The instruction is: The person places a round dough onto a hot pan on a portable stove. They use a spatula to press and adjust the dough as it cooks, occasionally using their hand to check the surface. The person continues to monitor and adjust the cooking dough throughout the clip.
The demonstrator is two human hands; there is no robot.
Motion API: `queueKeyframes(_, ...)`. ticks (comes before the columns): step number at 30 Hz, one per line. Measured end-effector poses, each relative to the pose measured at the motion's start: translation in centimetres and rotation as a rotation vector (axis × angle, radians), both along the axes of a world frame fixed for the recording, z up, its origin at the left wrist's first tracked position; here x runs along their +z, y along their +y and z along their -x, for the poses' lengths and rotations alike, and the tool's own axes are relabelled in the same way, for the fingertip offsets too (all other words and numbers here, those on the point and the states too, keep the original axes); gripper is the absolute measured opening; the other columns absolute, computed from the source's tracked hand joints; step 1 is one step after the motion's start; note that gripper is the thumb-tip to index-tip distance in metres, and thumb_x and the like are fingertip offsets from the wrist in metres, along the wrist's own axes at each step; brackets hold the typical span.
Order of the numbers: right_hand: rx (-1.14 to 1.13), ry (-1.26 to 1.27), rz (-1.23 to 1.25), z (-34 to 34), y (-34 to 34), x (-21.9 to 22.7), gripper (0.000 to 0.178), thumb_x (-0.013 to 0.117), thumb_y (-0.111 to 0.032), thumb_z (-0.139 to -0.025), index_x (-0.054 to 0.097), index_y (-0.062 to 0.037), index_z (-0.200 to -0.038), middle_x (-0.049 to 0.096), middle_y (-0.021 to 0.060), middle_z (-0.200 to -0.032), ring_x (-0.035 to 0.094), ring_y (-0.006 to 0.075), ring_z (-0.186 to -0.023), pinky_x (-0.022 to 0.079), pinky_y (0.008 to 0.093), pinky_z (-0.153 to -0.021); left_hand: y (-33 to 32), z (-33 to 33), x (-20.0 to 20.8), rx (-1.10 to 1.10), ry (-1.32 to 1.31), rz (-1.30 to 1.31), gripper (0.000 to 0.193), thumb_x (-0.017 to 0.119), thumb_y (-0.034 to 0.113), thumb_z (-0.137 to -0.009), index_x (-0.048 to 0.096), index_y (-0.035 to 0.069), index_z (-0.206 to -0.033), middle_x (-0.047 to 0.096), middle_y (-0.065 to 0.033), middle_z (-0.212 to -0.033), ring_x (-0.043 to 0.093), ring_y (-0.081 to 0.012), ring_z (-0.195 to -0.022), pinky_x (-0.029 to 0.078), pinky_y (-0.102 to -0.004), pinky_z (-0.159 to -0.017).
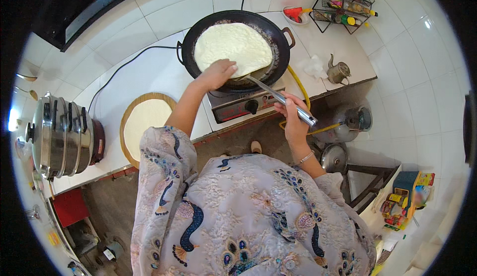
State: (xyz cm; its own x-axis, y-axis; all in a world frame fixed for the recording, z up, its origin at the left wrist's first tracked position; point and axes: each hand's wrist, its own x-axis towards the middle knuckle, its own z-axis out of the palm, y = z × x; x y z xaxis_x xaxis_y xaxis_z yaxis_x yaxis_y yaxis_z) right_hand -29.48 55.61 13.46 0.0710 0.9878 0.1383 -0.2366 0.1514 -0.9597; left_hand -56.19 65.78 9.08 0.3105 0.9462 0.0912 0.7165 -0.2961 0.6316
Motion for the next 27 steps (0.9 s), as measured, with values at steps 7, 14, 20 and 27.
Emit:
queueKeyframes(7,-0.145,0.146,-0.041,-4.2,4.0,2.5,0.027,0.048,-0.018,-0.090,0.057,0.0067,-0.092,0.062,0.0144,-0.082,0.062,0.0161,-0.064,0.055,0.0276,-0.059,1.3,-5.8,0.3,-0.010,0.025,-0.041,0.054,0.030,0.042,-0.092,0.052,-0.002,-0.114,0.050,-0.0234,-0.117,0.043,-0.0374,-0.112,0.032,-0.0408,-0.097)
queueKeyframes(14,0.006,-0.029,-0.023,-7.3,6.2,4.0,0.027,0.051,-0.017,-0.089,0.059,0.0076,-0.095,0.063,0.0139,-0.083,0.061,0.0145,-0.061,0.054,0.0257,-0.057,1.6,-6.8,3.9,0.110,0.077,0.246,0.057,0.031,0.046,-0.091,0.047,0.001,-0.123,0.043,-0.0236,-0.128,0.039,-0.0351,-0.120,0.030,-0.0369,-0.102)
queueKeyframes(20,-0.025,-0.151,-0.141,-7.6,7.6,2.5,0.027,0.051,-0.018,-0.089,0.059,0.0070,-0.098,0.063,0.0117,-0.088,0.062,0.0138,-0.066,0.053,0.0250,-0.062,1.9,-1.1,0.2,0.303,0.455,0.101,0.047,0.034,0.040,-0.090,0.051,0.006,-0.118,0.045,-0.0190,-0.126,0.040,-0.0360,-0.118,0.032,-0.0408,-0.099)
queueKeyframes(27,0.089,-0.009,-0.074,-6.2,15.2,0.4,0.029,0.052,-0.017,-0.089,0.056,0.0078,-0.103,0.062,0.0138,-0.092,0.061,0.0133,-0.074,0.052,0.0245,-0.070,0.9,0.7,-2.4,0.210,0.509,0.153,0.044,0.038,0.036,-0.091,0.051,0.004,-0.118,0.048,-0.0187,-0.122,0.040,-0.0350,-0.118,0.031,-0.0403,-0.099)
